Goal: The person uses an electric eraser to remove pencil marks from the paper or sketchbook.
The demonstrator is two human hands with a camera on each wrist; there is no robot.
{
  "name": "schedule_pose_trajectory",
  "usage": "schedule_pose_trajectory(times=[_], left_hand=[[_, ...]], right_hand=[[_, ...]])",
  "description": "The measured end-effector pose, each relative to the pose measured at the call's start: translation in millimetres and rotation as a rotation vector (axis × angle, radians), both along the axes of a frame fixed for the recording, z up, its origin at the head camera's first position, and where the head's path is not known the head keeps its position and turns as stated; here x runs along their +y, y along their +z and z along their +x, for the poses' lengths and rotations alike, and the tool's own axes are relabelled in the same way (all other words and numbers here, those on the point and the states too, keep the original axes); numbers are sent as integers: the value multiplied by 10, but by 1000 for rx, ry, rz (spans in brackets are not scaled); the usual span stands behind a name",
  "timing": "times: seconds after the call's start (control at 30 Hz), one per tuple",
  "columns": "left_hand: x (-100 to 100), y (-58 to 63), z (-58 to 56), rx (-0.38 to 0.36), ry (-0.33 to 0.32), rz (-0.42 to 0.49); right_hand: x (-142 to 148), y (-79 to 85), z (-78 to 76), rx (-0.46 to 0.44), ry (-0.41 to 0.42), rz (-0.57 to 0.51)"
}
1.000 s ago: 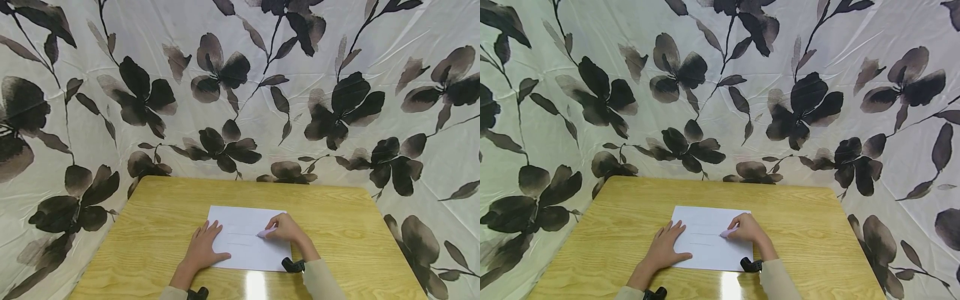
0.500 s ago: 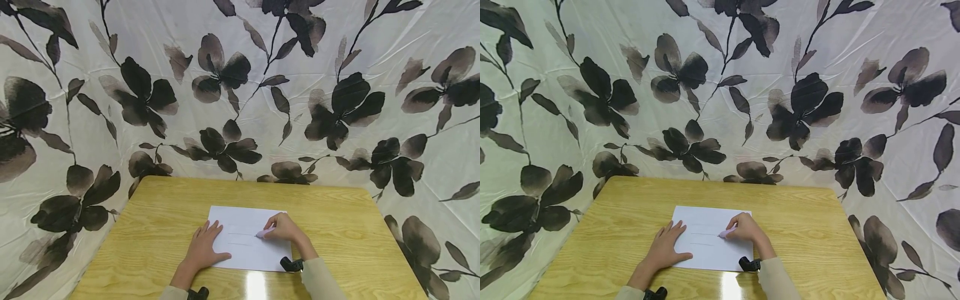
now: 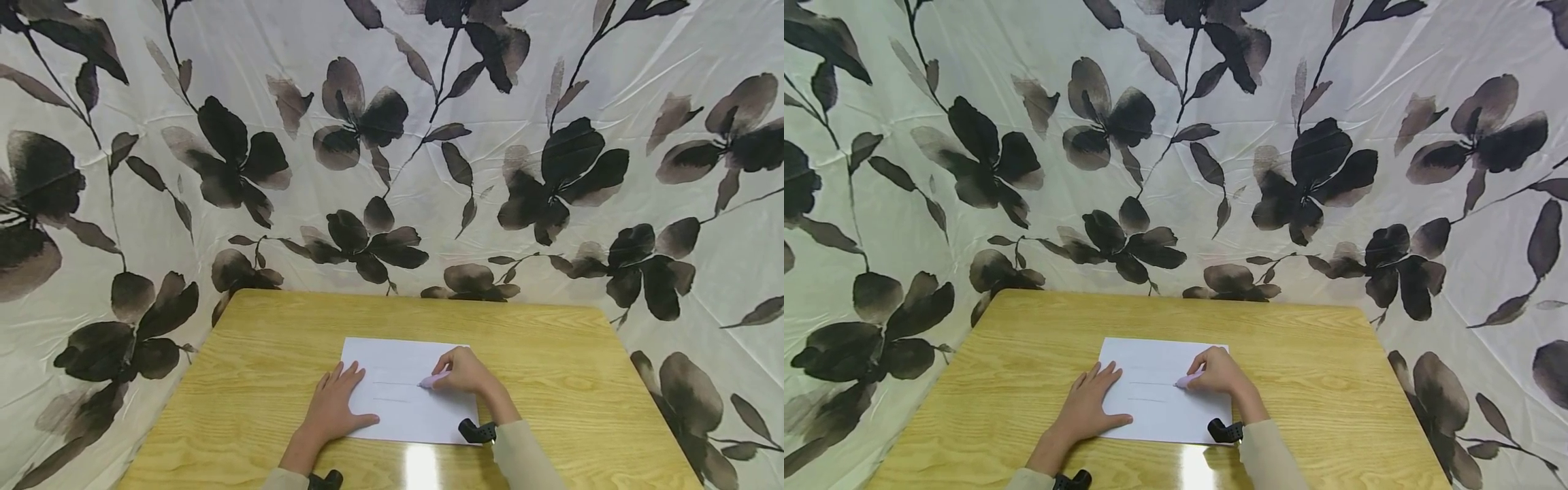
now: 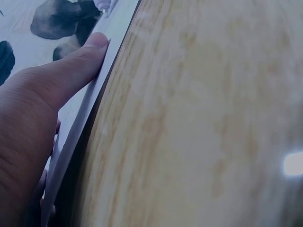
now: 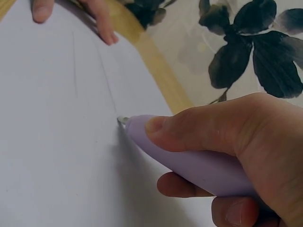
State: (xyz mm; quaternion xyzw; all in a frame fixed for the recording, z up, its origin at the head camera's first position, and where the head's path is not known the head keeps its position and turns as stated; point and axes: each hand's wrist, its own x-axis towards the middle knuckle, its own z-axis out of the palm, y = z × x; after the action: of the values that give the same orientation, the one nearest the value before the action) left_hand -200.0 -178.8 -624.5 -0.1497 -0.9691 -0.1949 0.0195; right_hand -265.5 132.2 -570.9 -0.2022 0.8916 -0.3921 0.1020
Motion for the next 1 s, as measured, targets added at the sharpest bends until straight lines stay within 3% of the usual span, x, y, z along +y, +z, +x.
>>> schedule_pose_trajectory(times=[0.23,1.0], left_hand=[[40,14,17,-4,-16,30],[1,9,12,15,-4,27]], right_hand=[[-17,10,-5,-7,22,-33],[-54,4,2,53,17,1]])
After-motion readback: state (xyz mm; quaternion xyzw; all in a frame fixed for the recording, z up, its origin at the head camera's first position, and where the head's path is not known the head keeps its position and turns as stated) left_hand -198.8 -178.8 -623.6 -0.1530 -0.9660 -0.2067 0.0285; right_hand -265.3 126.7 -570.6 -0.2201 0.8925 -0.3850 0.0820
